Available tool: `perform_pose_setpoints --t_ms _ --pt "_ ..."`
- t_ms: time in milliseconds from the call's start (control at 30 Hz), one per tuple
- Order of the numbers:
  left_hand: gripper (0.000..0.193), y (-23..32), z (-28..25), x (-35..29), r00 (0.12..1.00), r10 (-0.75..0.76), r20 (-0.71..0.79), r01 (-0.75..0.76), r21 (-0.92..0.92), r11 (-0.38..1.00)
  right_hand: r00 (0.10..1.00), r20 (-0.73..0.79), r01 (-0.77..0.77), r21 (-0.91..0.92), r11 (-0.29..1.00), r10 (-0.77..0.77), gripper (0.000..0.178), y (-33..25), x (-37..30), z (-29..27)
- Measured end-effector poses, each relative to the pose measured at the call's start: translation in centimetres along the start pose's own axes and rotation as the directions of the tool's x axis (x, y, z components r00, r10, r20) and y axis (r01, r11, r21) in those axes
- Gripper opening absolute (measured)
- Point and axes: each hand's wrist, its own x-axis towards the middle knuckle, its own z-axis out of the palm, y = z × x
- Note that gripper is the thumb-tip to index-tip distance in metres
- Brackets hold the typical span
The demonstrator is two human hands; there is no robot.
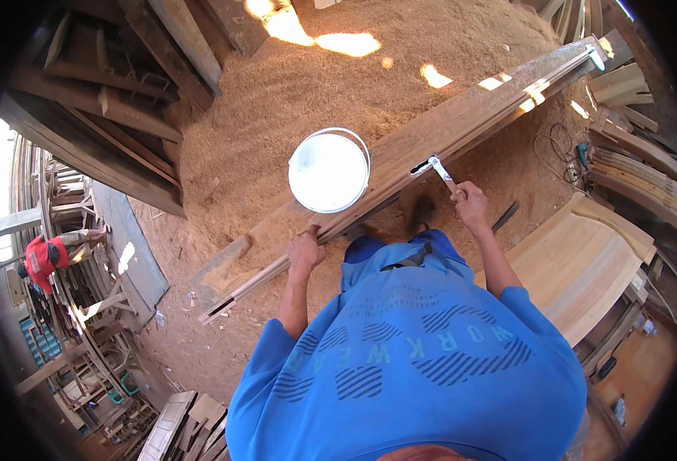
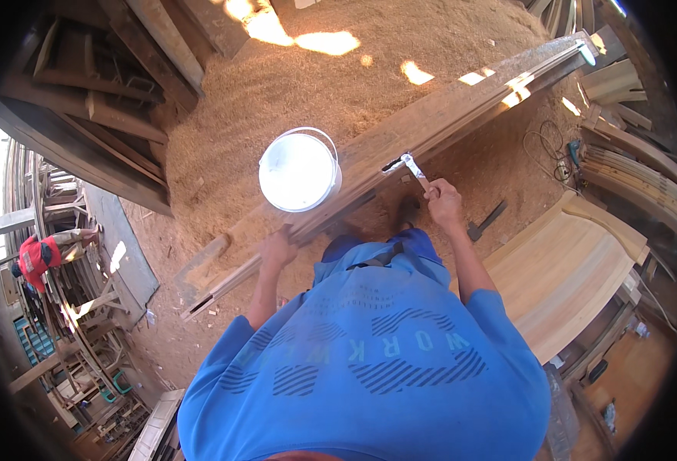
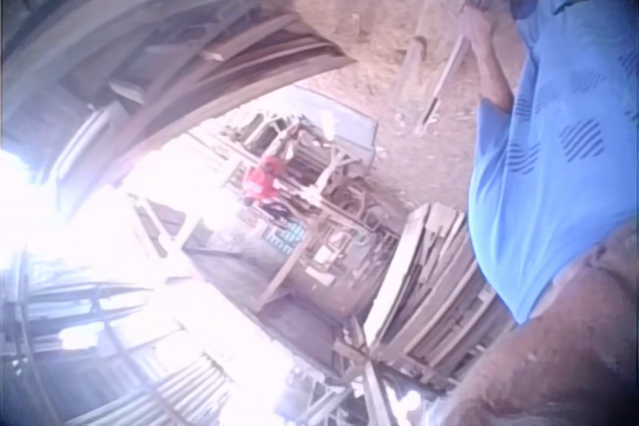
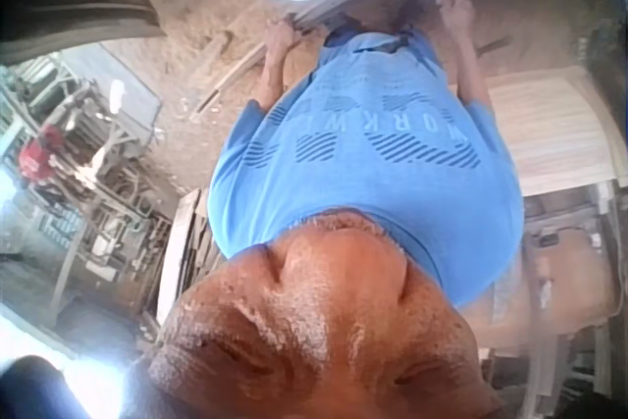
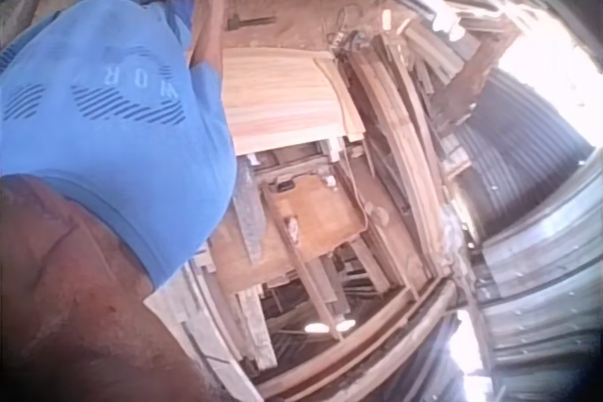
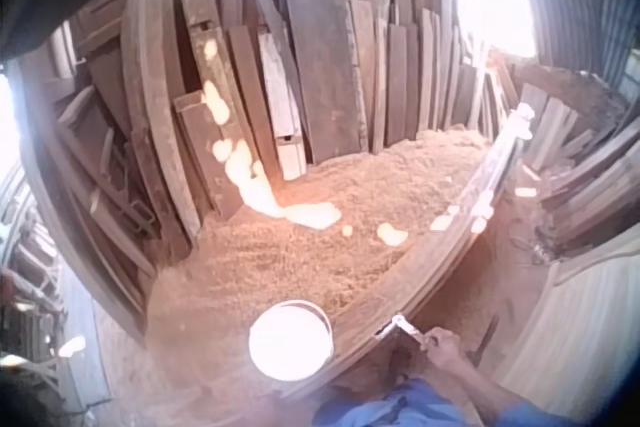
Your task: The person picks up a paintbrush and a bucket of white paint, then applies the paint to a long wooden plank resting on a workbench. The person repeatedly dips the brush into the paint and coats the plank's surface.
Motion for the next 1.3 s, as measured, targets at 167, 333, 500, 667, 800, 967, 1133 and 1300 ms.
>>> perform_pose_setpoints --t_ms 167,333,500,667,800,967,1133,1300 --pt "0.048 -0.1 0.0 -0.1 0.999 0.039 -0.020 -0.040 -0.035 0.999 0.996 0.085 0.007 0.038 0.999 -0.010 0.011 -1.9 -2.1 1.1" --pt "0.047 -0.2 0.0 -0.1 0.997 0.063 -0.038 -0.064 -0.037 0.997 0.992 -0.122 0.024 0.103 0.994 -0.012 0.011 1.1 -0.4 1.1" --pt "0.050 0.2 -0.3 0.0 0.999 0.034 -0.020 -0.034 -0.013 0.999 0.998 -0.008 0.057 0.087 0.995 -0.057 0.010 1.7 0.1 0.4" --pt "0.051 -0.4 0.4 0.0 1.000 0.026 -0.017 -0.026 -0.018 0.999 0.996 -0.077 0.029 -0.107 0.994 -0.038 0.011 -0.5 0.2 -1.6" --pt "0.051 0.0 -0.1 0.2 1.000 0.023 -0.004 -0.023 0.001 1.000 0.998 0.038 0.053 -0.095 0.994 -0.049 0.011 -0.5 -0.4 -1.1" --pt "0.052 0.0 -0.1 0.0 1.000 0.014 -0.011 -0.014 -0.002 1.000 0.999 0.012 0.033 0.064 0.997 -0.034 0.010 -1.3 -0.9 -0.6" --pt "0.051 0.2 -0.4 0.0 1.000 -0.008 0.029 0.007 0.009 1.000 0.999 -0.018 0.035 -0.132 0.991 -0.037 0.010 -1.2 -0.5 -0.4" --pt "0.051 0.0 -0.2 0.1 1.000 0.014 0.022 -0.014 -0.018 1.000 0.994 0.076 0.077 -0.008 0.997 -0.076 0.011 -2.4 -1.9 0.5"
